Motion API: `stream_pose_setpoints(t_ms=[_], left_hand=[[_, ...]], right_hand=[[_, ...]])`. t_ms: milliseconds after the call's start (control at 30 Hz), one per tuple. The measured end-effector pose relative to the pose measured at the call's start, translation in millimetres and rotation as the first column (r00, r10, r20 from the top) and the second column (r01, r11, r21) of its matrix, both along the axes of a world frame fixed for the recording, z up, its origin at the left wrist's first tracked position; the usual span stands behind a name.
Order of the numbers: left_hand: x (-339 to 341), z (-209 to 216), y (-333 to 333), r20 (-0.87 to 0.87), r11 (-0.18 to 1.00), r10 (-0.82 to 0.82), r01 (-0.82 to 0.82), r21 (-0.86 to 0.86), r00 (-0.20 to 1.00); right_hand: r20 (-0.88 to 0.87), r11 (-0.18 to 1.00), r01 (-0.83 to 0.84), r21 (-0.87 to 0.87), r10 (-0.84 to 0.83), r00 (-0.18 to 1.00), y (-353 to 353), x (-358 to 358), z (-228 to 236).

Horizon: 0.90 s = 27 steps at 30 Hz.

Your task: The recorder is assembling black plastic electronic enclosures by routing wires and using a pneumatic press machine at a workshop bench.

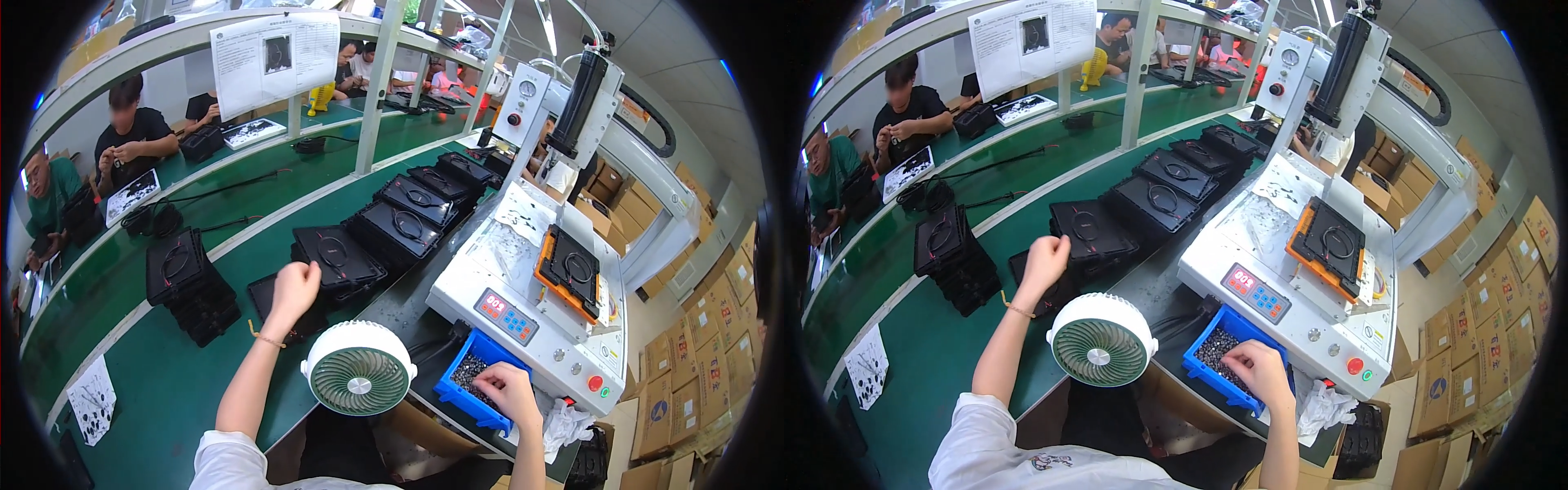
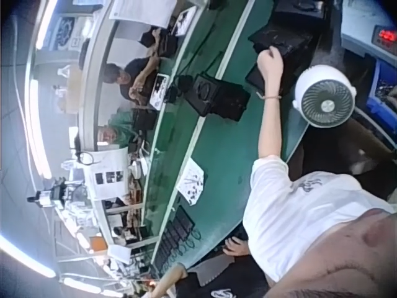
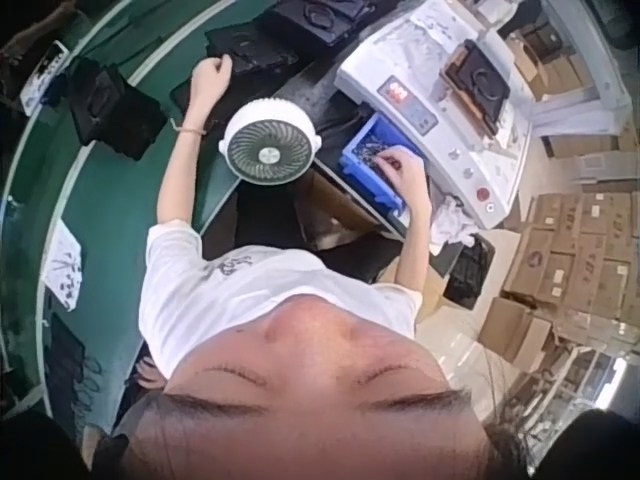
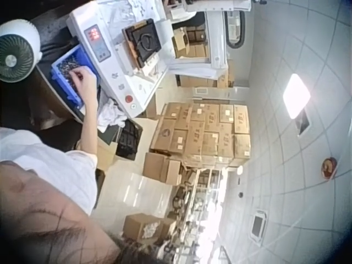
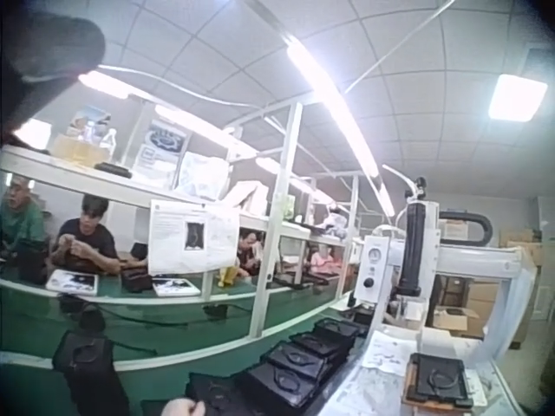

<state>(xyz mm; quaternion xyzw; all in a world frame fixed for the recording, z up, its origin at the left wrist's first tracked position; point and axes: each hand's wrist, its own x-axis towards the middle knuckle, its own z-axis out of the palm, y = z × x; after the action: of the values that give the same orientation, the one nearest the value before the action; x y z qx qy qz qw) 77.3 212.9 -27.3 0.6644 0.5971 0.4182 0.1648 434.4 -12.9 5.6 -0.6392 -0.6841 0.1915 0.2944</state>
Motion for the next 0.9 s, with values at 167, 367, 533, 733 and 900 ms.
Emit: stream_pose_setpoints(t_ms=[167,367,533,733,900], left_hand=[[-3.2,45.2,-22.4,0.834,0.936,-0.108,0.338,-0.098,0.540],[-1.6,72.8,-53.2,0.874,0.845,-0.380,0.499,0.194,0.304],[9.8,106.5,-98.5,0.899,0.819,-0.386,0.524,0.232,0.206],[20.7,115.9,-130.8,0.888,0.766,-0.434,0.582,0.274,0.152],[25.7,105.5,-141.5,0.823,0.675,-0.543,0.669,0.310,0.167]], right_hand=[[-0.452,0.991,0.095,0.092,-0.043,0.891,0.9,1.3,6.3],[-0.545,0.902,-0.130,0.411,0.357,0.759,17.7,-35.4,57.1],[-0.711,0.901,-0.231,0.368,0.432,0.554,25.5,-75.0,81.2],[-0.471,0.858,-0.281,0.430,0.479,0.741,25.2,-96.9,89.6],[0.050,0.712,-0.276,0.645,0.321,0.946,30.4,-119.3,94.5]])
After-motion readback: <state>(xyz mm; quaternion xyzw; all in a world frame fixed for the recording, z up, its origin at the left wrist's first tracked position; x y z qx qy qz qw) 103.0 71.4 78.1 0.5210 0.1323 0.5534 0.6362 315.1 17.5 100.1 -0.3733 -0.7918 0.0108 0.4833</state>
